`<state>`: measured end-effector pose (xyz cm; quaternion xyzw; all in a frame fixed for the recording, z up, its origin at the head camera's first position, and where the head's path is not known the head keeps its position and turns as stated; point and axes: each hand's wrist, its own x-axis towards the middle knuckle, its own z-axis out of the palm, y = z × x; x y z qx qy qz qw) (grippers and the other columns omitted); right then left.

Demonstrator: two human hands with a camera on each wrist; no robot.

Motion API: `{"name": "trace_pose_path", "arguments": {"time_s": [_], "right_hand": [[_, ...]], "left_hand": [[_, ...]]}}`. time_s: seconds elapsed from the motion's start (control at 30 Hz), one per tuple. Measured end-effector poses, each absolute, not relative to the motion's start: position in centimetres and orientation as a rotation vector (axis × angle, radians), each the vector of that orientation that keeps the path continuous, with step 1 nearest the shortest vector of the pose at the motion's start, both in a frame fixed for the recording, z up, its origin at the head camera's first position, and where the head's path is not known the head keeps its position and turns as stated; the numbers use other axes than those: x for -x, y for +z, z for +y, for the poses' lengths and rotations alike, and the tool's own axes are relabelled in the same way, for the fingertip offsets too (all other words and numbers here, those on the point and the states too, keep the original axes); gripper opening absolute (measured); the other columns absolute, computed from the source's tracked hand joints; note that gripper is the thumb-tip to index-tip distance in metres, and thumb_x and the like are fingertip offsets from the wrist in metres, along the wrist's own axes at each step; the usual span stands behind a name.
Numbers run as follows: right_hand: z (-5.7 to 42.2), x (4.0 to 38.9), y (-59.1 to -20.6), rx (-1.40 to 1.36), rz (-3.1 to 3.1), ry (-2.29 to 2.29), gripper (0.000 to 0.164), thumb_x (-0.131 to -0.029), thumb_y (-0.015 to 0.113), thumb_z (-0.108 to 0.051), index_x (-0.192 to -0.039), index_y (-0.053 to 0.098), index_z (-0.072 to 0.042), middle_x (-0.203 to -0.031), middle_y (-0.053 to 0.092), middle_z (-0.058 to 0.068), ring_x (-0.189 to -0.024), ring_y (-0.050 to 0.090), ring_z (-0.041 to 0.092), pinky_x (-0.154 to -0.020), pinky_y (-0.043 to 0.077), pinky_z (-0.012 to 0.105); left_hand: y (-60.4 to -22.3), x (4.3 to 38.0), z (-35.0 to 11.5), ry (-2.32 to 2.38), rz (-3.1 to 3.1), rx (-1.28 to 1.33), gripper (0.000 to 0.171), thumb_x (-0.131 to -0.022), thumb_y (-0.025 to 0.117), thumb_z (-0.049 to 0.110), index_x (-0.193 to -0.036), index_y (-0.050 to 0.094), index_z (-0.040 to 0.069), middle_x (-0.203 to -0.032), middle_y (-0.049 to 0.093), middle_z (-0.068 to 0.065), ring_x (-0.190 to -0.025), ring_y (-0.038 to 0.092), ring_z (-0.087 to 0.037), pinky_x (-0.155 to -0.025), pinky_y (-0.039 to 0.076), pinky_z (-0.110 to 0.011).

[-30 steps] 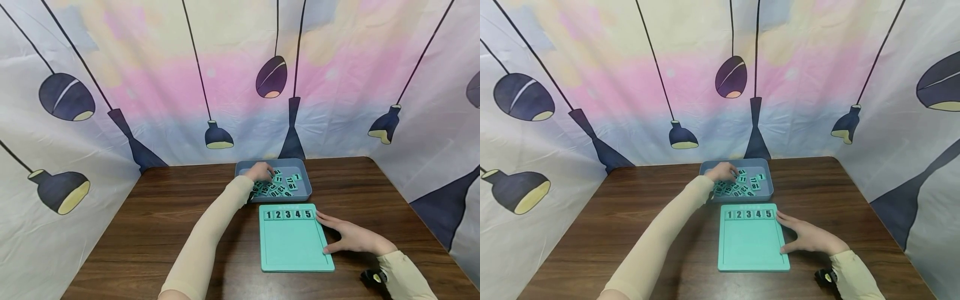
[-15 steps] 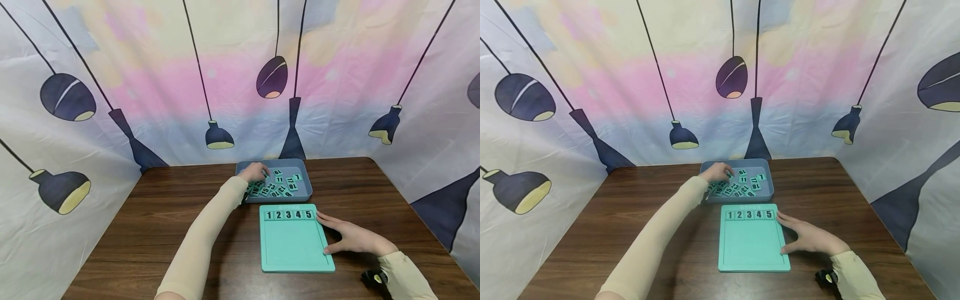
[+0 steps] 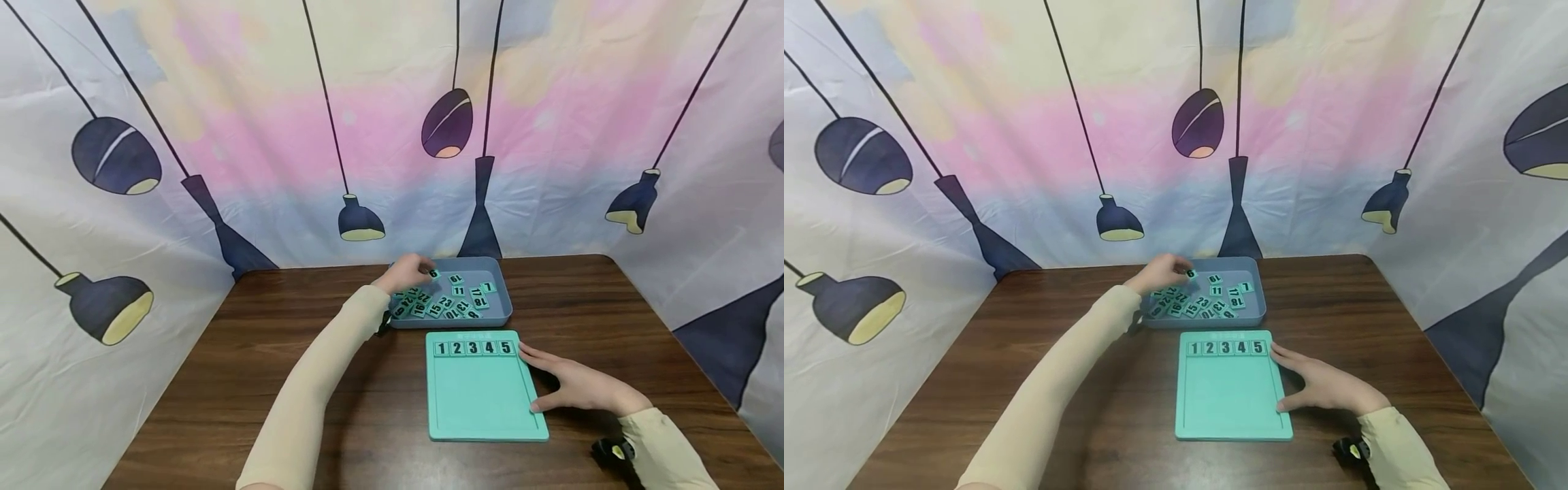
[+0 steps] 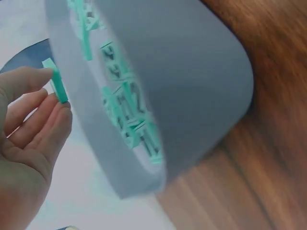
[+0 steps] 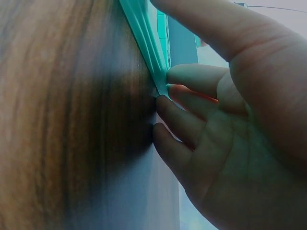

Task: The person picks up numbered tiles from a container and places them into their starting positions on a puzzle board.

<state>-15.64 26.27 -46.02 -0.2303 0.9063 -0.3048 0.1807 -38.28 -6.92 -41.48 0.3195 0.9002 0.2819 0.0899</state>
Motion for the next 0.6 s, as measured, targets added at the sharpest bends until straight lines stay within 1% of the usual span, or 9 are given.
{"name": "trace_pose_path", "arguments": {"time_s": [0.17, 0.27, 0.4, 0.5, 0.6], "right_hand": [[26.2, 15.7, -46.2, 0.671, 2.552, -0.86, 0.101, -0.083, 0.076, -0.055, -0.157, 0.032, -0.001, -0.165, 0.019, 0.021, -0.145, 0.025, 0.051, -0.104, 0.037, 0.064], [26.1, 15.7, -46.4, 0.677, 2.529, -0.879, 0.101, -0.084, 0.076, -0.053, -0.158, 0.03, -0.001, -0.165, 0.017, 0.022, -0.145, 0.023, 0.052, -0.104, 0.037, 0.065], [26.1, 15.7, -46.4, 0.678, 2.539, -0.875, 0.101, -0.084, 0.076, -0.053, -0.158, 0.031, -0.002, -0.165, 0.017, 0.021, -0.145, 0.023, 0.051, -0.104, 0.037, 0.064], [26.3, 15.7, -46.3, 0.683, 2.559, -0.852, 0.101, -0.084, 0.076, -0.055, -0.158, 0.032, -0.003, -0.165, 0.019, 0.02, -0.145, 0.025, 0.051, -0.104, 0.038, 0.064], [26.4, 15.7, -46.2, 0.669, 2.559, -0.856, 0.101, -0.084, 0.076, -0.054, -0.158, 0.031, -0.002, -0.165, 0.018, 0.021, -0.145, 0.024, 0.052, -0.104, 0.037, 0.064]], "left_hand": [[-40.4, 37.1, -8.6, 0.883, 2.694, -1.044, 0.038, -0.1, 0.064, 0.011, -0.136, 0.062, 0.0, -0.129, 0.065, -0.012, -0.113, 0.063, -0.025, -0.092, 0.053, -0.038], [-39.9, 35.9, -9.7, 0.846, 2.713, -1.088, 0.037, -0.099, 0.065, 0.013, -0.135, 0.063, 0.003, -0.13, 0.066, -0.01, -0.114, 0.064, -0.024, -0.094, 0.053, -0.037], [-38.9, 33.6, -10.2, 0.812, 2.698, -1.168, 0.037, -0.099, 0.067, 0.013, -0.135, 0.064, 0.005, -0.131, 0.065, -0.01, -0.116, 0.063, -0.025, -0.096, 0.053, -0.039], [-38.5, 31.7, -10.2, 0.783, 2.651, -1.254, 0.037, -0.098, 0.067, 0.009, -0.134, 0.064, 0.003, -0.131, 0.065, -0.012, -0.117, 0.063, -0.027, -0.097, 0.052, -0.042], [-38.5, 29.8, -10.0, 0.727, 2.61, -1.325, 0.036, -0.099, 0.066, 0.009, -0.134, 0.064, 0.002, -0.132, 0.065, -0.012, -0.121, 0.061, -0.026, -0.099, 0.052, -0.04]]}}
